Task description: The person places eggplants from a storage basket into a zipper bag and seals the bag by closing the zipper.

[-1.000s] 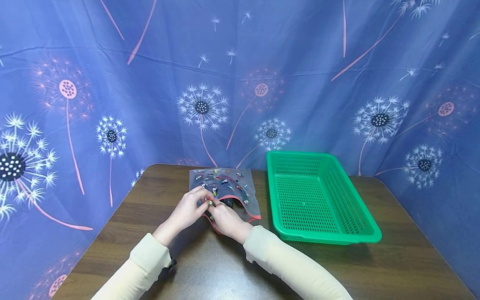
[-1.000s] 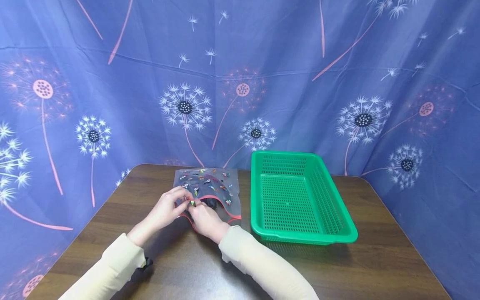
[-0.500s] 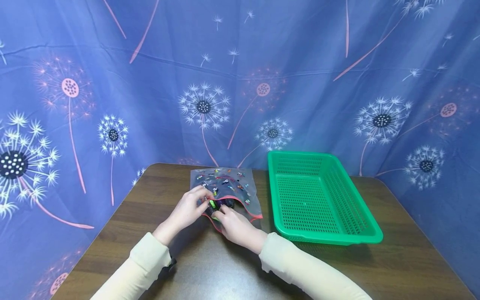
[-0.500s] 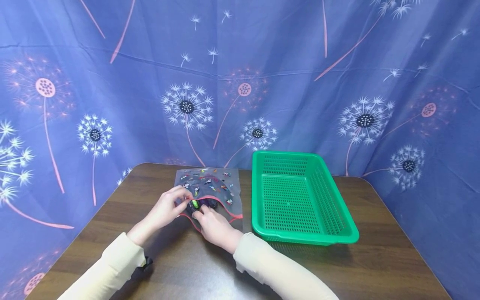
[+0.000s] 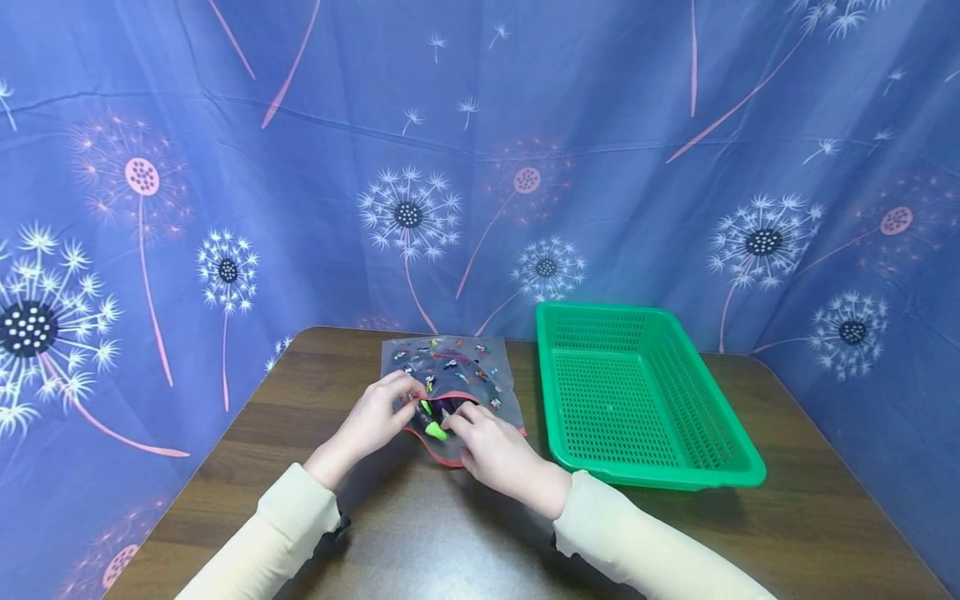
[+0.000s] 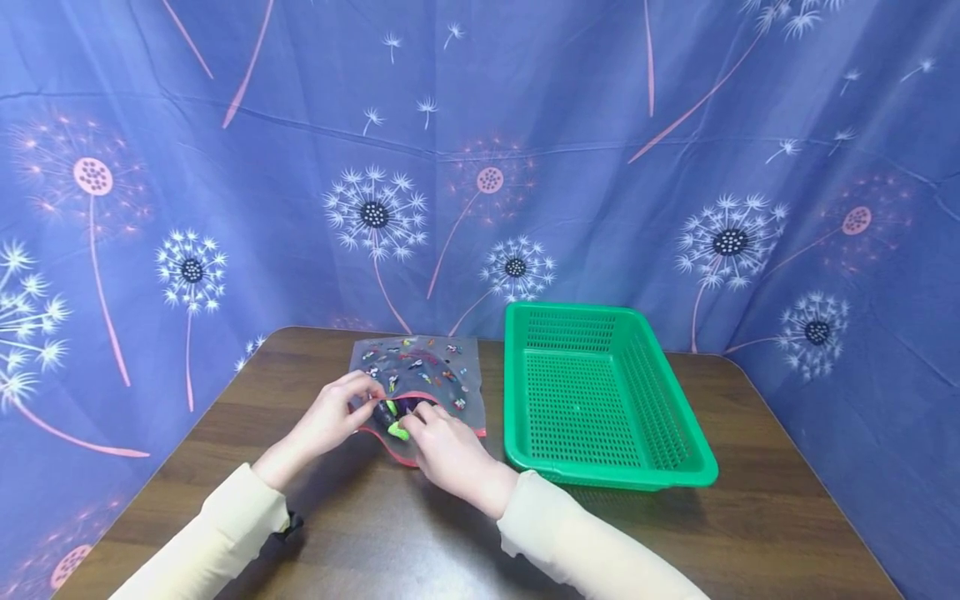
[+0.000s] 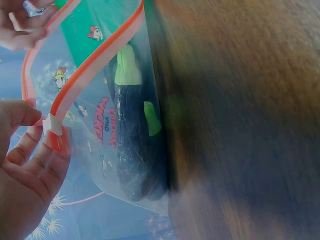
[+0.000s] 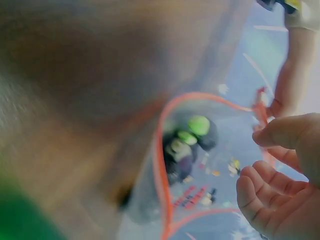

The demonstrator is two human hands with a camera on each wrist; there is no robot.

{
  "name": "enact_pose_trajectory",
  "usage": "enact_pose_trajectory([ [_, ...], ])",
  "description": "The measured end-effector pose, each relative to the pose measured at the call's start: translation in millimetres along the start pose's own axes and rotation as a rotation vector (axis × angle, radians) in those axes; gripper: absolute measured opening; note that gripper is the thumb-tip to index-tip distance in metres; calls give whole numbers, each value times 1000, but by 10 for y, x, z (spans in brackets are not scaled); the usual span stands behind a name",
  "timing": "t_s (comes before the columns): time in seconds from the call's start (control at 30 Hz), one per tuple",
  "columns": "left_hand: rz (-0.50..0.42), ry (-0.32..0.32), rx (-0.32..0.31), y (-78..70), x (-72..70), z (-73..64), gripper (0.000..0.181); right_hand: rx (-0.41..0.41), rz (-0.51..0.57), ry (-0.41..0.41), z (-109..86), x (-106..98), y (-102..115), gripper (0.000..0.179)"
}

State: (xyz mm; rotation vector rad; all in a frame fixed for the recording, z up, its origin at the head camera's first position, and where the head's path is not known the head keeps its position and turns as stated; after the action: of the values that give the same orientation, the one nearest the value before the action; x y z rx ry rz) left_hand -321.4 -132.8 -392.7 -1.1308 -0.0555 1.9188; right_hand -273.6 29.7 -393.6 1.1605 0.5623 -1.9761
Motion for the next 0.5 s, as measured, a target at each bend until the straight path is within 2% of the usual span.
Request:
enact_pose_trajectory([
  [0.17, 2, 0, 8, -20, -11, 0, 20, 55, -21, -103, 39, -209, -70, 32],
  [0.3, 6, 7, 9, -20, -11, -4, 19, 150, -70, -194, 65, -286, -159, 23],
  [0.5, -9, 23, 11, -13, -8, -13, 18, 257, -130, -211, 92, -215, -270, 20],
])
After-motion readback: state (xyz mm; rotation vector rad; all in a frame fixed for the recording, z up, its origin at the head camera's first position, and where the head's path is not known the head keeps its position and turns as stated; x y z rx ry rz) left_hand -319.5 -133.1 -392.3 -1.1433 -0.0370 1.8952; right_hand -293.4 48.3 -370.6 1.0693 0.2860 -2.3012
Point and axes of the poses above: each hand's wrist, its own z-axis towards the middle knuckle, its own x-axis out of the palm, y = z × x, the point moved 6 cm from there along z, towards the middle knuckle, and after that the axes turned 1 degree about -z, right-handed, at the moved point
